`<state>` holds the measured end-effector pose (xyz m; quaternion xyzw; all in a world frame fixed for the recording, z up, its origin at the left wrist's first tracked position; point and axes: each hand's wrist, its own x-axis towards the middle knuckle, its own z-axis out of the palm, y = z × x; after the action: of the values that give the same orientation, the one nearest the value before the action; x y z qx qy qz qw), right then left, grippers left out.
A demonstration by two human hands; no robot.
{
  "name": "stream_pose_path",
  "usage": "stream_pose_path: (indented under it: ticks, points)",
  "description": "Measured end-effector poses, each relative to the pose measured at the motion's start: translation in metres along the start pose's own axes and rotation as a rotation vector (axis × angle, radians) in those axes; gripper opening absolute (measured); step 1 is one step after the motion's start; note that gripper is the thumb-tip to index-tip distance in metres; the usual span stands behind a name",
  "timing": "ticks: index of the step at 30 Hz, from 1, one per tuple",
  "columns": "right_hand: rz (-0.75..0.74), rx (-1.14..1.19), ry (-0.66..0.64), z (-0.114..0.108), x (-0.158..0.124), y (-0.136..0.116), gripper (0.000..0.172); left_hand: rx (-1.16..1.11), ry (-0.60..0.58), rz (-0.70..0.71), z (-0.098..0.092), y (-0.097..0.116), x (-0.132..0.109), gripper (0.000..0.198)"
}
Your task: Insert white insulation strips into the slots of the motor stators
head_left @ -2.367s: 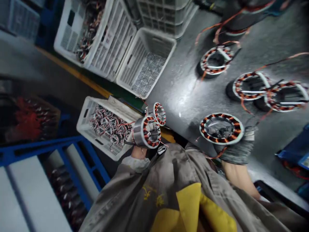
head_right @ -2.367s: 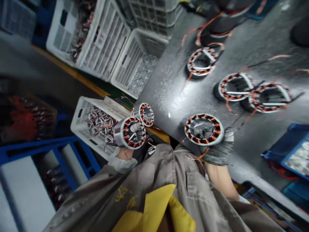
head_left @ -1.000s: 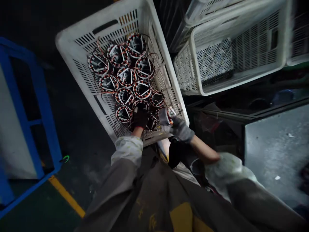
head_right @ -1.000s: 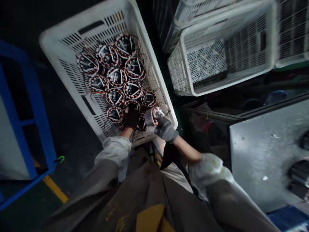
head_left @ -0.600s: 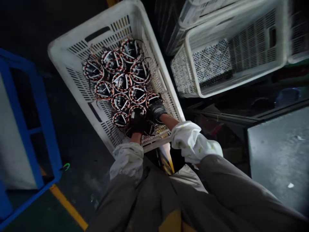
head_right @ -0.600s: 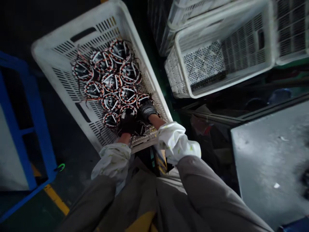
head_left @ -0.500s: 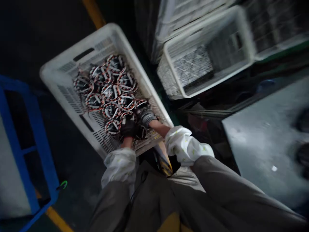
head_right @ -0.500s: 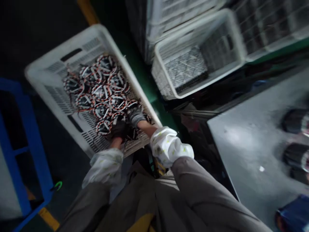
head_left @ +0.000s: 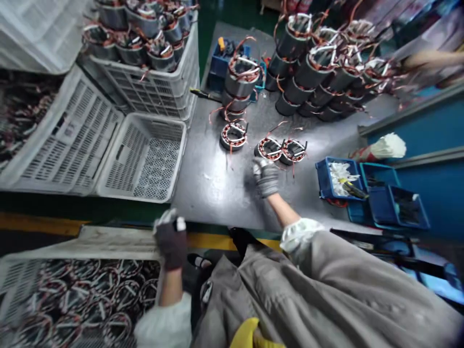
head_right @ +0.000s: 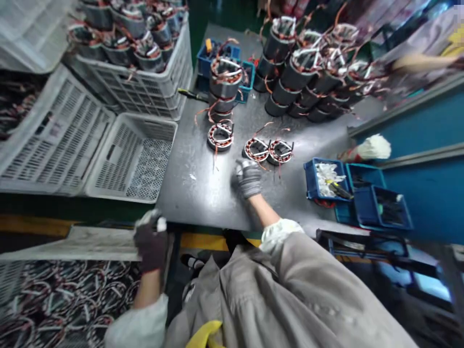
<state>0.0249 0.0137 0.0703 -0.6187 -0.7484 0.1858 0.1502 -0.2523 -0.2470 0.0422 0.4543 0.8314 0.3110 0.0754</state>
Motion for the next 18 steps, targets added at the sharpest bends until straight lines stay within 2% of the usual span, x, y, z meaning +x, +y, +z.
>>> stream_pose_path:
  ticks: [1, 2, 5, 7, 9, 11, 13, 16, 18]
  points:
    - [0.056, 0.026, 0.083, -0.011, 0.024, 0.023, 0.048, -0.016, -0.014, 0.108, 0.023, 0.032, 0.030, 0.034]
    - [0.088, 0.043, 0.104, -0.017, 0.044, 0.041, 0.049, -0.009, -0.066, 0.214, 0.046, 0.065, 0.061, 0.035]
    - [0.117, -0.061, -0.012, -0.017, 0.079, 0.063, 0.051, 0.056, -0.231, 0.466, 0.113, 0.160, 0.149, 0.044]
    - [0.103, -0.184, -0.131, -0.012, 0.077, 0.064, 0.051, 0.129, -0.346, 0.554, 0.152, 0.207, 0.194, 0.054]
    - [0.069, -0.236, -0.197, -0.008, 0.055, 0.069, 0.054, 0.234, -0.449, 0.540, 0.181, 0.234, 0.220, 0.062]
    - [0.028, -0.223, -0.251, -0.005, 0.019, 0.080, 0.058, 0.320, -0.510, 0.495, 0.196, 0.243, 0.223, 0.065]
    - [-0.006, -0.166, -0.315, -0.002, -0.023, 0.096, 0.056, 0.365, -0.527, 0.485, 0.197, 0.236, 0.205, 0.061]
    - [-0.028, 0.046, -0.352, 0.000, -0.075, 0.119, 0.047, 0.374, -0.575, 0.534, 0.176, 0.207, 0.148, 0.045]
    - [-0.029, 0.208, -0.334, -0.002, -0.093, 0.127, 0.044, 0.357, -0.663, 0.546, 0.156, 0.184, 0.105, 0.037]
